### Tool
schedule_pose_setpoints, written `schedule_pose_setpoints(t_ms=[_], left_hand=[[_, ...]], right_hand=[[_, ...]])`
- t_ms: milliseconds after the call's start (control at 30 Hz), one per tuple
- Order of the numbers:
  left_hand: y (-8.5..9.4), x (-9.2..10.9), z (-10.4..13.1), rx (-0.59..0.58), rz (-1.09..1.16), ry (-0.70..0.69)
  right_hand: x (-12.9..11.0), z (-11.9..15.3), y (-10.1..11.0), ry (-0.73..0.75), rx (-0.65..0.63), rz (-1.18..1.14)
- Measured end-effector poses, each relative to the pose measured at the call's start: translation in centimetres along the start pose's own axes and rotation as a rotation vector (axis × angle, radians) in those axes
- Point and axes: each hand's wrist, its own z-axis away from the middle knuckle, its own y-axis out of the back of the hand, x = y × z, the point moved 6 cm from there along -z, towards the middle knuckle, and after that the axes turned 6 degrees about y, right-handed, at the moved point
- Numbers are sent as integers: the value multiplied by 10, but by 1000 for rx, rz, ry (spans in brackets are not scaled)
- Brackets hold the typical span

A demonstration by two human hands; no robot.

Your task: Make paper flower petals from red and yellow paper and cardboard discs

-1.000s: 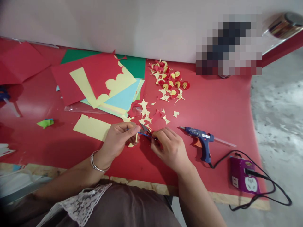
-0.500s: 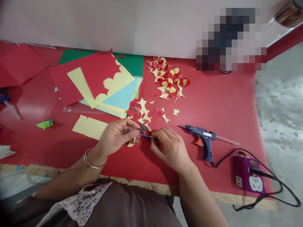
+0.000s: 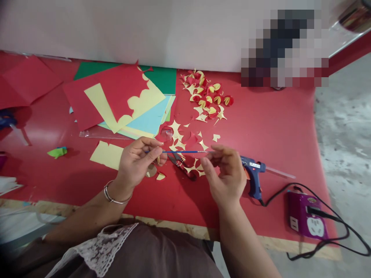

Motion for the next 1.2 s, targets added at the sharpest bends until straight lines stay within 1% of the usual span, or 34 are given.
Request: schedule_pose_setpoints(t_ms=[33, 67, 133, 200, 267, 400, 500, 733, 933, 1100, 1200], left_hand=[[-2, 0, 2, -1, 6, -7], [-5, 0, 4, -15, 2, -21], [-12, 1, 9, -68, -32, -63], [-18, 0, 13, -125, -79, -93], [-22, -1, 13, -173, -90, -79], [-25, -7, 9, -247, -18, 42], [-23, -9, 7, -264, -4, 102], [-23, -10, 6, -273, 8, 135], [-22, -12, 6, -332, -1, 140], [-20, -17, 6, -379, 42, 160], [-20, -19, 5, -385, 72, 182]], right_hand=[[4, 1, -2, -78, 11, -96], [8, 2, -7, -151, -21, -179], [8, 5, -21, -260, -169, -285], [5, 9, -33, -321, -307, -319], [1, 12, -37, -339, -356, -323], [0, 13, -38, -320, -366, -332], [2, 13, -37, -299, -386, -332], [2, 13, -36, -265, -407, -315], [2, 12, -34, -248, -382, -316], [2, 11, -34, -244, -371, -316], [1, 11, -33, -236, -376, -317]])
